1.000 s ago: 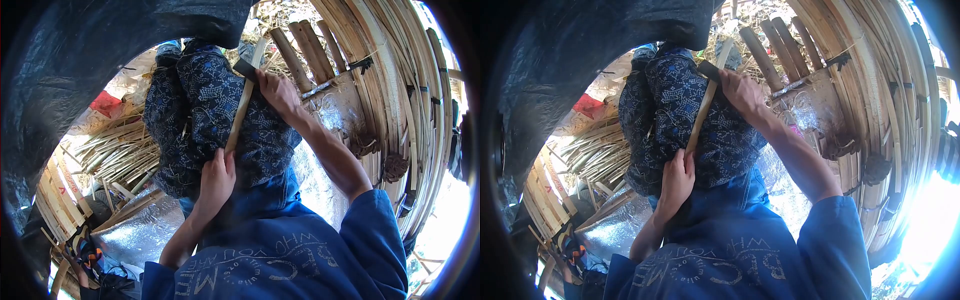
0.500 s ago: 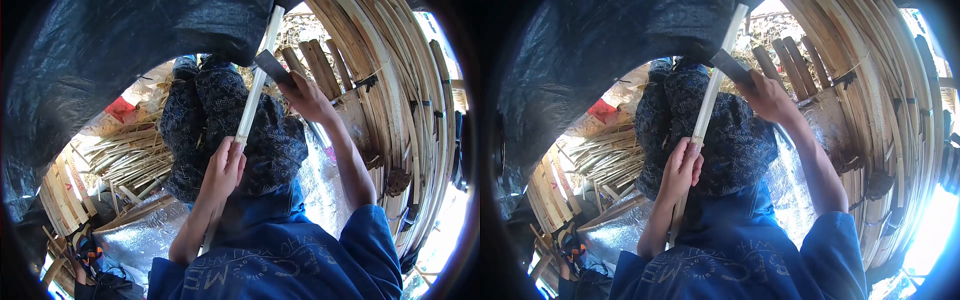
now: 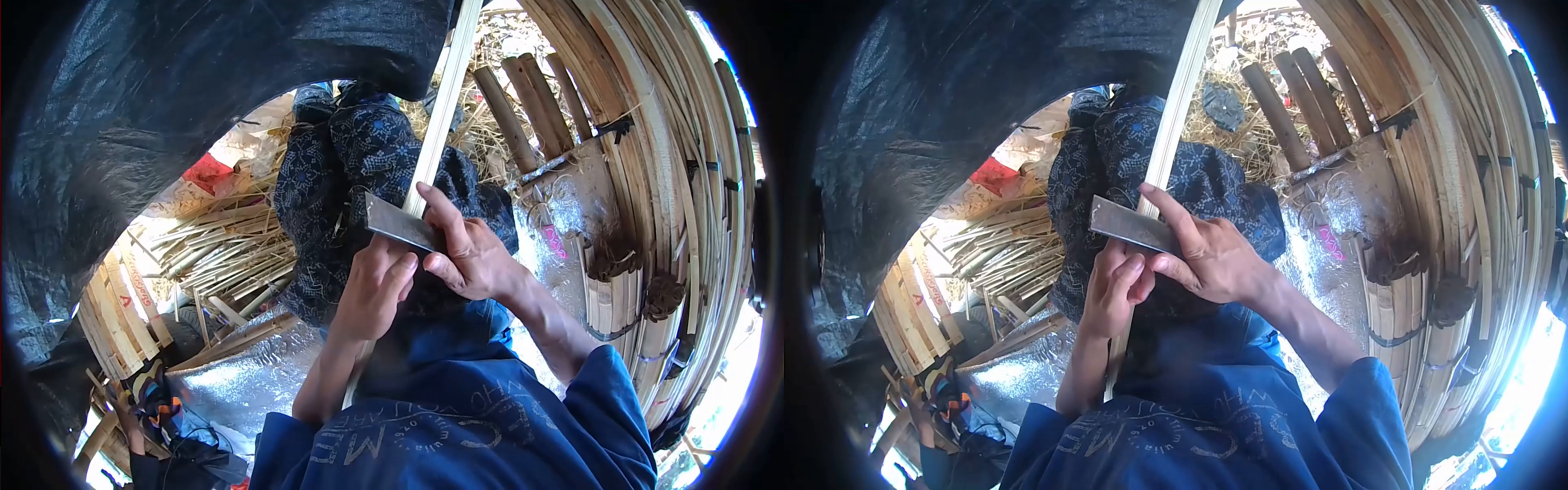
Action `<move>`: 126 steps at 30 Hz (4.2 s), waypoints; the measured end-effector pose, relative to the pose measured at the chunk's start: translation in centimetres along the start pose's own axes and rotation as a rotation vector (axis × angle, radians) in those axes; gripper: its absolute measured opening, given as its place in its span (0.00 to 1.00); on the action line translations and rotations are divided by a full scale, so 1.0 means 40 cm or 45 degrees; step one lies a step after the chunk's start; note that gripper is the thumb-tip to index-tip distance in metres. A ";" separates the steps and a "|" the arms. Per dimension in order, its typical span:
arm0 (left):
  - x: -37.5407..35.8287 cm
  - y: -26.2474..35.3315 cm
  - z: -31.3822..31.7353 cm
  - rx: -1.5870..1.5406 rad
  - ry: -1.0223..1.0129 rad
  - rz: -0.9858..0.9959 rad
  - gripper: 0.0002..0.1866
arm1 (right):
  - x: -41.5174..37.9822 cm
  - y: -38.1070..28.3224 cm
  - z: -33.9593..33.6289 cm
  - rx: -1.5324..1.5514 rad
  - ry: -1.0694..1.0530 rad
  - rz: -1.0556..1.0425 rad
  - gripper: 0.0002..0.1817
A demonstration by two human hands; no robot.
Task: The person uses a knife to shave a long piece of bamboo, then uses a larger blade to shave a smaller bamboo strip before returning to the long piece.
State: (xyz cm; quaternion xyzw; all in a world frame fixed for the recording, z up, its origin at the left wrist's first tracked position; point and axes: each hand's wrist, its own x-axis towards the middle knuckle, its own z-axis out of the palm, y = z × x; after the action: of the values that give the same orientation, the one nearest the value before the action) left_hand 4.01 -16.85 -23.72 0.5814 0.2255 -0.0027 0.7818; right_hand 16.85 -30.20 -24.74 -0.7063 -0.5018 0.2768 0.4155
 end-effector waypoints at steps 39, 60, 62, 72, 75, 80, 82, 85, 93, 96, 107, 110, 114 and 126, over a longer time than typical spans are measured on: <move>-0.170 -0.055 -0.003 0.274 0.227 -0.253 0.17 | 0.011 -0.039 0.032 0.542 -0.466 0.534 0.60; -0.179 -0.042 -0.016 -0.242 -0.186 -0.493 0.25 | -0.008 -0.012 0.024 0.332 -0.596 0.429 0.49; -0.180 -0.047 -0.001 -0.350 -0.126 -0.493 0.24 | -0.005 -0.020 0.016 0.338 -0.676 0.380 0.41; -0.182 -0.078 0.011 -0.041 -0.039 -0.487 0.26 | -0.045 0.002 0.043 0.254 -0.606 0.511 0.54; -0.186 -0.080 0.026 -0.016 -0.017 -0.442 0.27 | -0.046 0.004 0.044 0.253 -0.589 0.483 0.55; -0.199 -0.110 0.012 0.007 -0.120 -0.437 0.25 | -0.052 0.001 0.042 0.213 -0.627 0.521 0.54; -0.206 -0.113 0.028 -0.021 -0.028 -0.341 0.24 | -0.056 0.011 0.042 0.234 -0.628 0.409 0.52; -0.201 -0.094 0.018 0.022 -0.045 -0.324 0.22 | -0.055 0.010 0.049 0.242 -0.612 0.438 0.52; -0.199 -0.082 0.000 -0.043 -0.102 -0.482 0.22 | -0.047 -0.003 0.028 0.174 -0.745 0.501 0.49; -0.194 -0.097 -0.005 -0.105 -0.151 -0.447 0.25 | -0.055 0.013 0.039 0.256 -0.701 0.465 0.48; -0.221 -0.116 -0.015 -0.499 -0.083 -0.394 0.32 | -0.039 -0.027 0.025 0.039 -0.872 0.623 0.48; -0.211 -0.098 -0.005 -0.380 -0.058 -0.446 0.33 | -0.045 -0.018 0.029 0.112 -0.787 0.549 0.47; -0.204 -0.082 0.007 -0.346 -0.021 -0.452 0.30 | -0.058 -0.002 0.041 0.180 -0.667 0.490 0.45; -0.214 -0.133 -0.011 -0.053 -0.093 -0.458 0.28 | -0.057 -0.015 0.048 0.007 -0.734 0.436 0.44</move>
State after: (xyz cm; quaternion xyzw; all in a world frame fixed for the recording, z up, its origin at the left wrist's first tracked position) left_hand -5.24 -20.38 -25.61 0.5149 0.2973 -0.1590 0.7881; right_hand 14.22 -31.64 -25.25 -0.6720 -0.4719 0.5324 0.2057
